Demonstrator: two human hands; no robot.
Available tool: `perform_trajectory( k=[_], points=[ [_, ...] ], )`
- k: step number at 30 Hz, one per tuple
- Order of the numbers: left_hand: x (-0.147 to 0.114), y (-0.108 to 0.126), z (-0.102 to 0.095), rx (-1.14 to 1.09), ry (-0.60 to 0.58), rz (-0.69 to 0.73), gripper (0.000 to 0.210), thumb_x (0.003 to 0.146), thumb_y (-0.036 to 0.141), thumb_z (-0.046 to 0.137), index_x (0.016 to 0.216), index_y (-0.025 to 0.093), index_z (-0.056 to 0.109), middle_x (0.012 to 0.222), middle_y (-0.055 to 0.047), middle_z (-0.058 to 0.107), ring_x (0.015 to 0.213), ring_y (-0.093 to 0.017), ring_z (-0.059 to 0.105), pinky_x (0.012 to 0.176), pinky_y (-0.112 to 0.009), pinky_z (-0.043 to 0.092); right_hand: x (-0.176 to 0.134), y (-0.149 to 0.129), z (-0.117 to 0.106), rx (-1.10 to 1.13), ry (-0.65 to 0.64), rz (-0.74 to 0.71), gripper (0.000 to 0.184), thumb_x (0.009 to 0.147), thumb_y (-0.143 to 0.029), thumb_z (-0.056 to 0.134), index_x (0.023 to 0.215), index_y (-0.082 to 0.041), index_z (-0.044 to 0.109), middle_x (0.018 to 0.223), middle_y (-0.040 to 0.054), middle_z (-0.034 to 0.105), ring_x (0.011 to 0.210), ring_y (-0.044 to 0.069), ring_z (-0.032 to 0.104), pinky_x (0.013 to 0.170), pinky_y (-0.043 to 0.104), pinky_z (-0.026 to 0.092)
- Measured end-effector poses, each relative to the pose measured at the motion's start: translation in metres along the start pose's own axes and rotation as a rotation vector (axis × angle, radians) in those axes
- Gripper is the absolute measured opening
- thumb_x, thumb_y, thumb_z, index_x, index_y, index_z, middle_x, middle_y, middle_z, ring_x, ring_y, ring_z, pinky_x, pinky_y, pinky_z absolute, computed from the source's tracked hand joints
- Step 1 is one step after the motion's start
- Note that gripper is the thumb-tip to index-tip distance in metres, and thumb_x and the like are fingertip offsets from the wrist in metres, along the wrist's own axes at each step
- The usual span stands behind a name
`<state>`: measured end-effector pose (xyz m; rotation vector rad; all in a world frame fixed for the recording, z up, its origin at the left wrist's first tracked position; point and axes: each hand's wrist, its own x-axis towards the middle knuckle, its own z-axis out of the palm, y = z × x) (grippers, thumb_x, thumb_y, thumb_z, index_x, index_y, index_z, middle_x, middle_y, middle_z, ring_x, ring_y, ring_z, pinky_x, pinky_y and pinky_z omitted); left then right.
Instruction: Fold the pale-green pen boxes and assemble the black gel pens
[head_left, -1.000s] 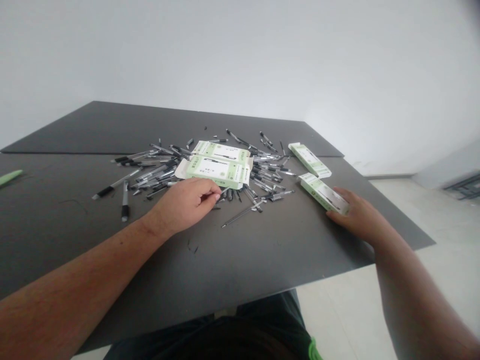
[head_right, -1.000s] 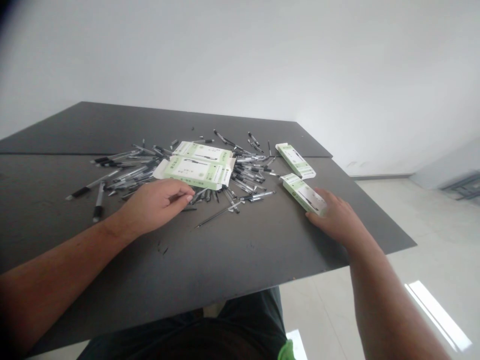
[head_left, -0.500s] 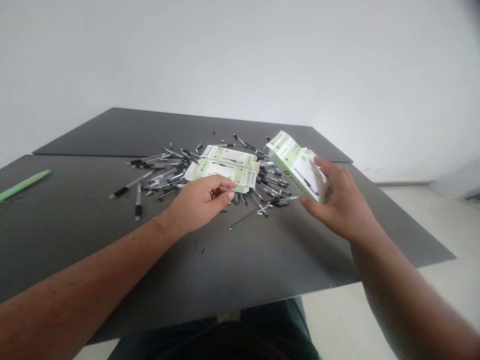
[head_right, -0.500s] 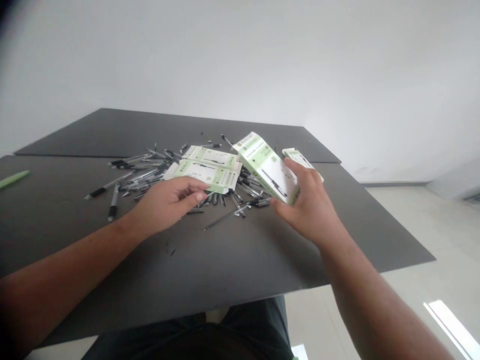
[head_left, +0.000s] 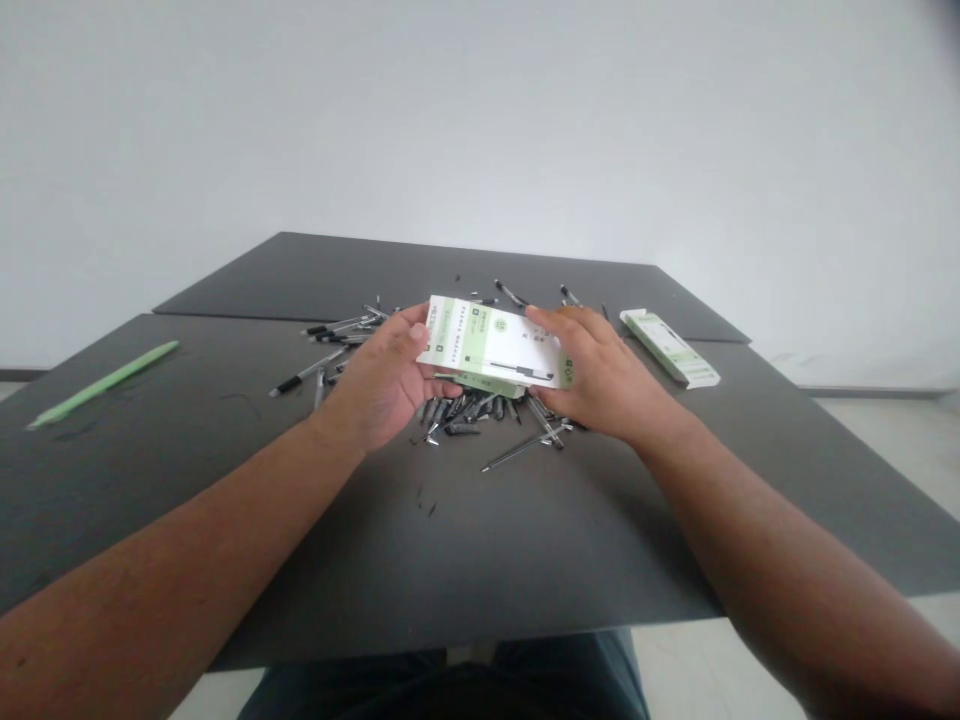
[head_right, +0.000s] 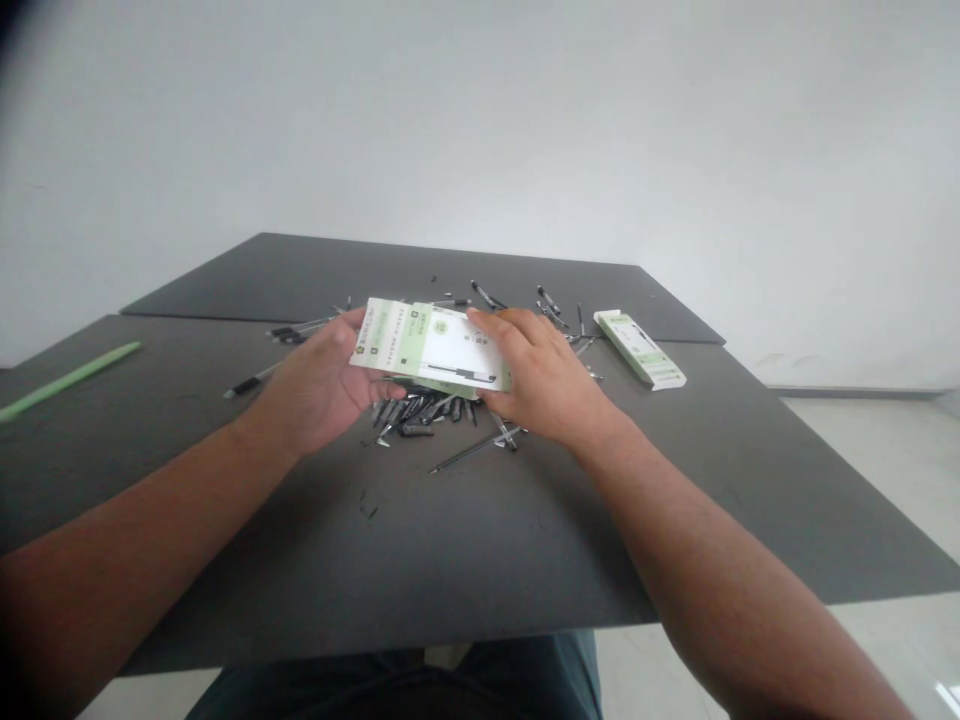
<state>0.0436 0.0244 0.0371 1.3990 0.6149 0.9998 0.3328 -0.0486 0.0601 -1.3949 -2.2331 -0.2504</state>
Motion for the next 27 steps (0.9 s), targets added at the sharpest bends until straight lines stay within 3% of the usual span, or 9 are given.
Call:
perform_trajectory(
  k=[5, 9, 12, 14, 16, 19, 21, 23, 27],
  points=[
    [0.002, -0.005, -0.012, 0.117, 0.012, -0.026, 0.068, 0.093, 0.049, 0.085, 0.151, 0.022, 0.06, 0.138, -0.016, 0.081, 0.105, -0.031, 0.084, 0.074, -0.041, 0.072, -0.019, 0.01, 0.007, -0.061, -0.01, -0.061, 0.091, 0.094, -0.021, 0.079, 0.178, -0.027, 0.044, 0.17, 0.0173, 0.064, 0.157, 0.041, 0.059, 0.134, 0.058, 0.047],
    [0.002, -0.008, -0.017, 0.346, -0.129, -0.112, 0.06, 0.085, 0.042, 0.095, 0.136, 0.018, 0.073, 0.126, -0.015, 0.087, 0.101, -0.031, 0.086, 0.08, -0.042, 0.072, -0.026, 0.014, 0.008, -0.104, 0.002, -0.132, 0.089, 0.096, -0.02, 0.078, 0.178, -0.03, 0.044, 0.171, 0.0135, 0.066, 0.16, 0.038, 0.058, 0.14, 0.059, 0.038],
    [-0.001, -0.005, -0.014, 0.339, -0.23, -0.167, 0.068, 0.082, 0.041, 0.097, 0.141, 0.019, 0.071, 0.131, -0.015, 0.087, 0.113, -0.033, 0.087, 0.087, -0.041, 0.073, -0.026, 0.012, 0.009, -0.12, 0.128, -0.148, 0.088, 0.099, -0.02, 0.079, 0.178, -0.033, 0.044, 0.166, 0.012, 0.07, 0.16, 0.04, 0.058, 0.143, 0.065, 0.033],
    [-0.004, -0.003, -0.007, 0.332, -0.253, -0.21, 0.068, 0.085, 0.041, 0.094, 0.144, 0.018, 0.07, 0.126, -0.014, 0.089, 0.105, -0.031, 0.088, 0.079, -0.037, 0.072, -0.025, 0.01, 0.01, -0.135, 0.258, -0.133, 0.089, 0.099, -0.019, 0.079, 0.179, -0.034, 0.043, 0.165, 0.0137, 0.069, 0.161, 0.042, 0.057, 0.142, 0.07, 0.033],
    [-0.007, -0.002, 0.0, 0.328, -0.228, -0.234, 0.059, 0.088, 0.041, 0.091, 0.138, 0.017, 0.071, 0.114, -0.012, 0.09, 0.087, -0.027, 0.086, 0.065, -0.032, 0.068, -0.024, 0.01, 0.011, -0.15, 0.377, -0.079, 0.093, 0.1, -0.019, 0.079, 0.182, -0.033, 0.038, 0.172, 0.0172, 0.061, 0.165, 0.046, 0.051, 0.14, 0.074, 0.034],
    [-0.01, -0.004, 0.01, 0.235, -0.095, -0.206, 0.045, 0.088, 0.041, 0.09, 0.121, 0.016, 0.07, 0.098, -0.009, 0.088, 0.072, -0.022, 0.081, 0.055, -0.029, 0.064, -0.023, 0.012, 0.015, -0.095, 0.506, 0.03, 0.098, 0.101, -0.02, 0.075, 0.186, -0.031, 0.027, 0.18, 0.0215, 0.045, 0.167, 0.049, 0.045, 0.134, 0.077, 0.042],
    [-0.011, -0.007, 0.014, 0.157, -0.008, -0.187, 0.043, 0.087, 0.038, 0.091, 0.115, 0.017, 0.067, 0.094, -0.008, 0.087, 0.069, -0.021, 0.079, 0.054, -0.028, 0.063, -0.023, 0.014, 0.021, 0.034, 0.527, 0.105, 0.099, 0.102, -0.022, 0.072, 0.187, -0.031, 0.023, 0.178, 0.0232, 0.045, 0.158, 0.047, 0.055, 0.123, 0.074, 0.056],
    [-0.011, -0.01, 0.017, 0.115, 0.049, -0.17, 0.042, 0.087, 0.036, 0.091, 0.115, 0.017, 0.064, 0.097, -0.008, 0.088, 0.072, -0.021, 0.08, 0.056, -0.029, 0.065, -0.024, 0.012, 0.028, 0.237, 0.482, 0.212, 0.094, 0.105, -0.028, 0.07, 0.186, -0.032, 0.023, 0.169, 0.0236, 0.054, 0.133, 0.04, 0.072, 0.101, 0.064, 0.069],
    [-0.013, -0.014, 0.022, 0.081, 0.073, -0.149, 0.042, 0.089, 0.034, 0.09, 0.116, 0.017, 0.063, 0.108, -0.01, 0.088, 0.082, -0.023, 0.084, 0.062, -0.031, 0.07, -0.026, -0.009, 0.04, 0.706, 0.308, 0.395, 0.082, 0.109, -0.043, 0.072, 0.18, -0.033, 0.031, 0.142, 0.016, 0.073, 0.089, 0.024, 0.078, 0.073, 0.046, 0.069]
  ],
)
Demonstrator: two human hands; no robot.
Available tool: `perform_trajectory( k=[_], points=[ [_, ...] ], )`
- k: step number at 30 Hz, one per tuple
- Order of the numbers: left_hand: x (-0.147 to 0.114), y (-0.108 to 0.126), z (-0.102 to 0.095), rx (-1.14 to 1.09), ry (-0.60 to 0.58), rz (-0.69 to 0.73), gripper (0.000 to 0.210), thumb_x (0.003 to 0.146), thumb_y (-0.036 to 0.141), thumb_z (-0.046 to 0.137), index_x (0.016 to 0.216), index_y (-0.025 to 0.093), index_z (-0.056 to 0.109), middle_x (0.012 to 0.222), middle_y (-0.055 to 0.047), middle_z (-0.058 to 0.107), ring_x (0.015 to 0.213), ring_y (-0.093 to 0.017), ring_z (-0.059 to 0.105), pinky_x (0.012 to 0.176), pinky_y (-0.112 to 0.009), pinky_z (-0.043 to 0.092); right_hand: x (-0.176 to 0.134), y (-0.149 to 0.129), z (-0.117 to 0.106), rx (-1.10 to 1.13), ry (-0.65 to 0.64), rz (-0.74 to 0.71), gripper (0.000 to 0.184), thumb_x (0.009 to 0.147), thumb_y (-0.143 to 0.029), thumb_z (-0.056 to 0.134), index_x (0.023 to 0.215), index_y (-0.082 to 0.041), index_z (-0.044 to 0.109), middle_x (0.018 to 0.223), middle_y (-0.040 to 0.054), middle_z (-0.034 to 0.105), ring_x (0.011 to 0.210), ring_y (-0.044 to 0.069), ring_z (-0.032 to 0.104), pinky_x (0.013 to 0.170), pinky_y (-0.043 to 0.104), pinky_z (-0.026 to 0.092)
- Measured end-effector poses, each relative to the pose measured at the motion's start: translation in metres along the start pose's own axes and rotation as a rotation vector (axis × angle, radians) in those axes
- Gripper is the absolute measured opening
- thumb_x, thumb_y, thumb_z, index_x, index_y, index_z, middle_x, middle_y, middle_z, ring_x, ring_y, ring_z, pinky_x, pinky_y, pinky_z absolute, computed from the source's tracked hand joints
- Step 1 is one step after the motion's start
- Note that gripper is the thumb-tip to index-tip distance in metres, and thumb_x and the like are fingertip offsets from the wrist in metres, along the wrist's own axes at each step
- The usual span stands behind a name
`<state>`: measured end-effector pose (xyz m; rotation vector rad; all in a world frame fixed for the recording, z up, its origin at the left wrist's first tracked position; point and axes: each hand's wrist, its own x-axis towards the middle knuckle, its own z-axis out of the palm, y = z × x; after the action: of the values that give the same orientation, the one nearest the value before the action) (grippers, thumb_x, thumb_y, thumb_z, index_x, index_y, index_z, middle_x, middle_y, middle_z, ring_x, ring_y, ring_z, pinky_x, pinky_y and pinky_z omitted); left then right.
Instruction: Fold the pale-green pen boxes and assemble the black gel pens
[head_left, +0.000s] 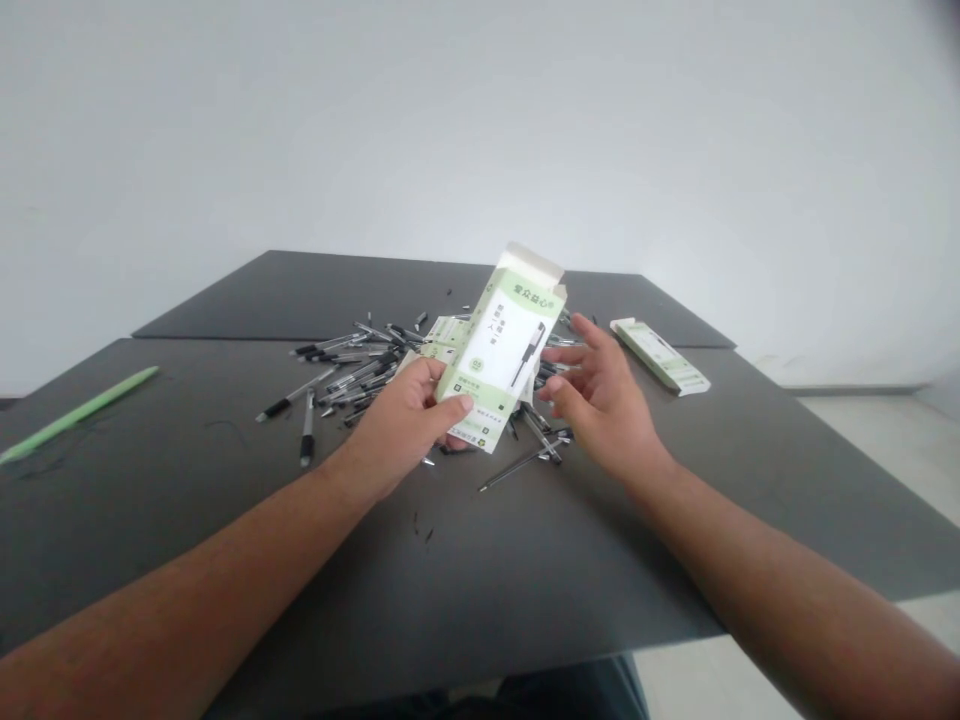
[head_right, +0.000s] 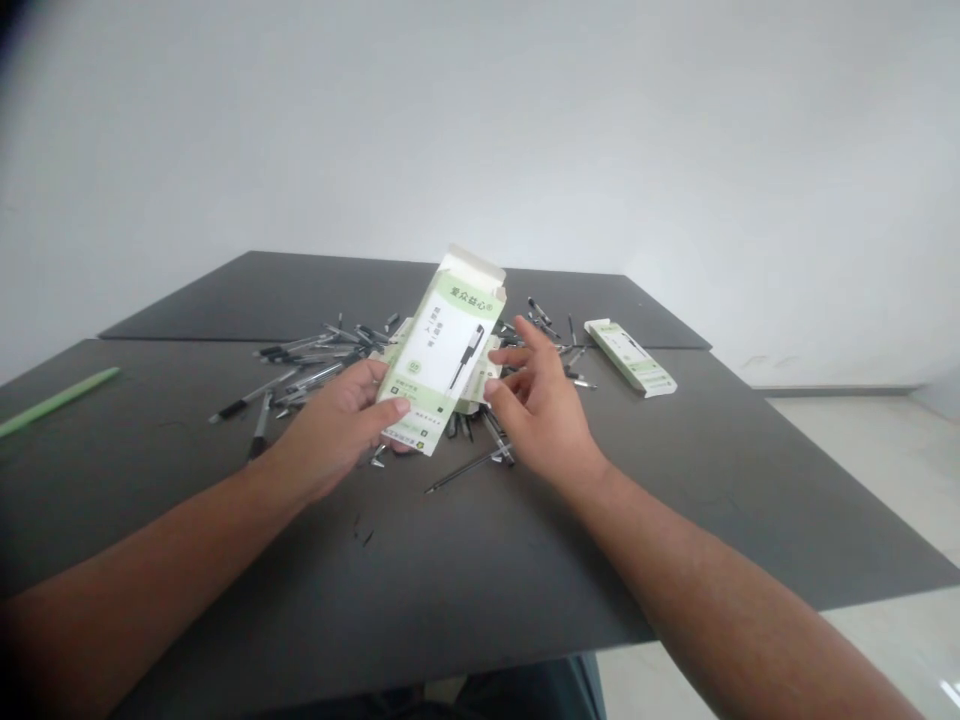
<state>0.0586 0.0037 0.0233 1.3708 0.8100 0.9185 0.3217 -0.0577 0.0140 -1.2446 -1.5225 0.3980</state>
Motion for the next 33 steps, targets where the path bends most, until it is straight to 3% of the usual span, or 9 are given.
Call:
perform_trajectory(
  k=[5, 8, 12, 16, 28, 33],
  points=[
    [-0.008, 0.002, 0.009, 0.008, -0.094, 0.0, 0.046, 0.096, 0.045, 0.087, 0.126, 0.014, 0.07, 0.12, -0.015, 0.086, 0.088, -0.024, 0.085, 0.061, -0.028, 0.07, -0.011, -0.024, 0.016, 0.284, -0.147, 0.153, 0.089, 0.105, -0.059, 0.081, 0.175, -0.033, 0.034, 0.114, 0.0077, 0.079, 0.074, 0.022, 0.075, 0.056, 0.038, 0.062],
    [-0.012, 0.001, 0.012, 0.026, -0.161, 0.033, 0.051, 0.102, 0.052, 0.082, 0.134, 0.013, 0.073, 0.128, -0.018, 0.084, 0.096, -0.028, 0.085, 0.062, -0.032, 0.073, -0.01, -0.028, 0.018, 0.333, -0.166, 0.214, 0.086, 0.103, -0.063, 0.082, 0.171, -0.034, 0.038, 0.104, 0.0038, 0.079, 0.063, 0.019, 0.069, 0.05, 0.035, 0.059],
    [-0.012, -0.003, 0.013, -0.048, -0.166, 0.015, 0.059, 0.109, 0.062, 0.072, 0.14, 0.011, 0.075, 0.122, -0.019, 0.085, 0.09, -0.027, 0.085, 0.063, -0.033, 0.073, -0.007, -0.021, 0.016, 0.366, -0.178, 0.245, 0.086, 0.102, -0.062, 0.084, 0.17, -0.032, 0.04, 0.092, -0.0012, 0.075, 0.058, 0.017, 0.068, 0.049, 0.033, 0.058],
    [-0.011, -0.005, 0.011, -0.112, -0.191, -0.017, 0.069, 0.109, 0.07, 0.067, 0.139, 0.008, 0.074, 0.116, -0.021, 0.085, 0.087, -0.027, 0.084, 0.063, -0.032, 0.072, -0.006, -0.017, 0.014, 0.395, -0.193, 0.25, 0.087, 0.103, -0.061, 0.083, 0.17, -0.032, 0.037, 0.092, -0.0019, 0.075, 0.057, 0.017, 0.069, 0.048, 0.033, 0.059],
    [-0.01, -0.003, 0.006, 0.023, -0.171, 0.085, 0.057, 0.106, 0.061, 0.075, 0.143, 0.016, 0.076, 0.128, -0.017, 0.083, 0.1, -0.027, 0.082, 0.068, -0.032, 0.073, -0.004, -0.019, 0.011, 0.375, -0.216, 0.236, 0.083, 0.103, -0.059, 0.082, 0.167, -0.03, 0.038, 0.097, 0.0, 0.076, 0.057, 0.017, 0.069, 0.049, 0.036, 0.062],
    [-0.012, 0.007, 0.007, 0.131, -0.206, 0.092, 0.048, 0.1, 0.06, 0.084, 0.12, 0.016, 0.081, 0.106, -0.011, 0.086, 0.083, -0.022, 0.079, 0.07, -0.032, 0.069, -0.003, -0.022, 0.009, 0.386, -0.251, 0.236, 0.079, 0.101, -0.062, 0.084, 0.16, -0.028, 0.044, 0.09, -0.0013, 0.075, 0.056, 0.018, 0.07, 0.049, 0.036, 0.061]
  ],
)
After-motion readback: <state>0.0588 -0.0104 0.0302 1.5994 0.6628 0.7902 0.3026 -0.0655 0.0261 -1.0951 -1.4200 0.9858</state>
